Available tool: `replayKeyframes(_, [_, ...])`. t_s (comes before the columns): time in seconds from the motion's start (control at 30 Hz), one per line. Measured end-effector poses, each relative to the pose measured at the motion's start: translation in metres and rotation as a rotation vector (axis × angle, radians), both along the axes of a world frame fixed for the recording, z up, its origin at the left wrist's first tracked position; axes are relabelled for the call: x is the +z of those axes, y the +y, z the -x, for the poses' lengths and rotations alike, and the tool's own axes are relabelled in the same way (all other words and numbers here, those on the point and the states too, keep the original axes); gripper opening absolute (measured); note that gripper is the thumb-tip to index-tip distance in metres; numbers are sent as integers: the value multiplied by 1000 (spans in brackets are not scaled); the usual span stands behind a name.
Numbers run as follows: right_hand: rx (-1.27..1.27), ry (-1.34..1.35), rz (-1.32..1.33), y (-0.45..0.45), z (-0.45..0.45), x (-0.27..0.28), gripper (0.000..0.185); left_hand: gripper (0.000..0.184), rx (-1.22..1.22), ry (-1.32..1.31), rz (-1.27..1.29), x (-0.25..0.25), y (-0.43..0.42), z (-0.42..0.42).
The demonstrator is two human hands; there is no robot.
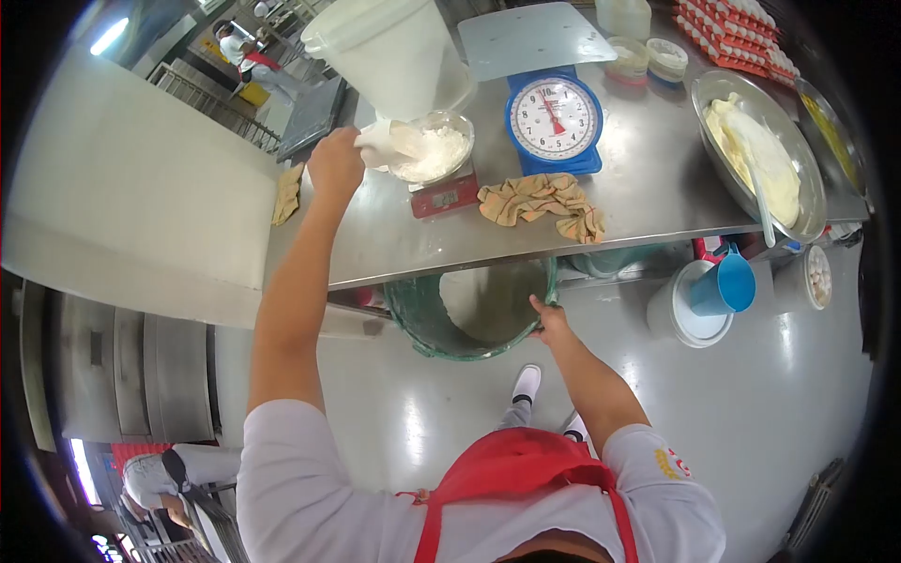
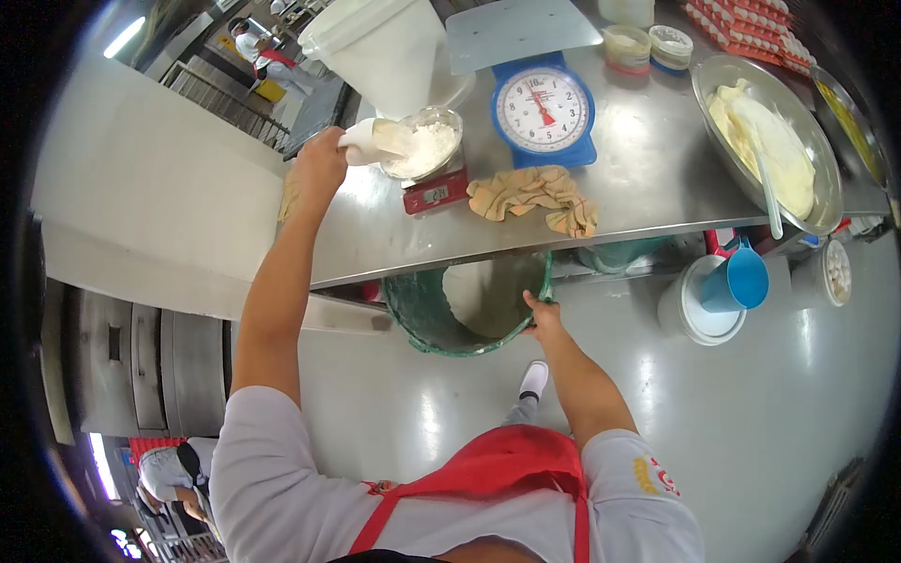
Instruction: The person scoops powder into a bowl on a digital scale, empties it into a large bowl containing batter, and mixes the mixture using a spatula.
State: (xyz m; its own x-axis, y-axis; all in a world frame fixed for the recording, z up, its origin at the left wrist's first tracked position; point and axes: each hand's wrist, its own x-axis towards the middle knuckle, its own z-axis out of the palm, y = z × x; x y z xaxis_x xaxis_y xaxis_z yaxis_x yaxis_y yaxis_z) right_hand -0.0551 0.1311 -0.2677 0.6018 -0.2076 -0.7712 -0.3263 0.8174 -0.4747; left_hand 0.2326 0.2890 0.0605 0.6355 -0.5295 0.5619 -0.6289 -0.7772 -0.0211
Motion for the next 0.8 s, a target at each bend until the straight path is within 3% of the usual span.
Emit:
replayKeyframes(0.1, [34,42,28,-2,1,-1,55,14,96,-56,-116,0,-7,-10])
replayKeyframes(0.5, [-5,38,-80,-1,-7,-10,54,13,121,-16,68,-2,30,-29])
replayKeyframes(0.7, [-81,140,-75,0,-7,-2,41,13,143,-18,159,-3,38,-25])
replayKeyframes(0.8, [-61,44,-113,-1,-3,-5,40,13,124,-42,169,-1,41,-24])
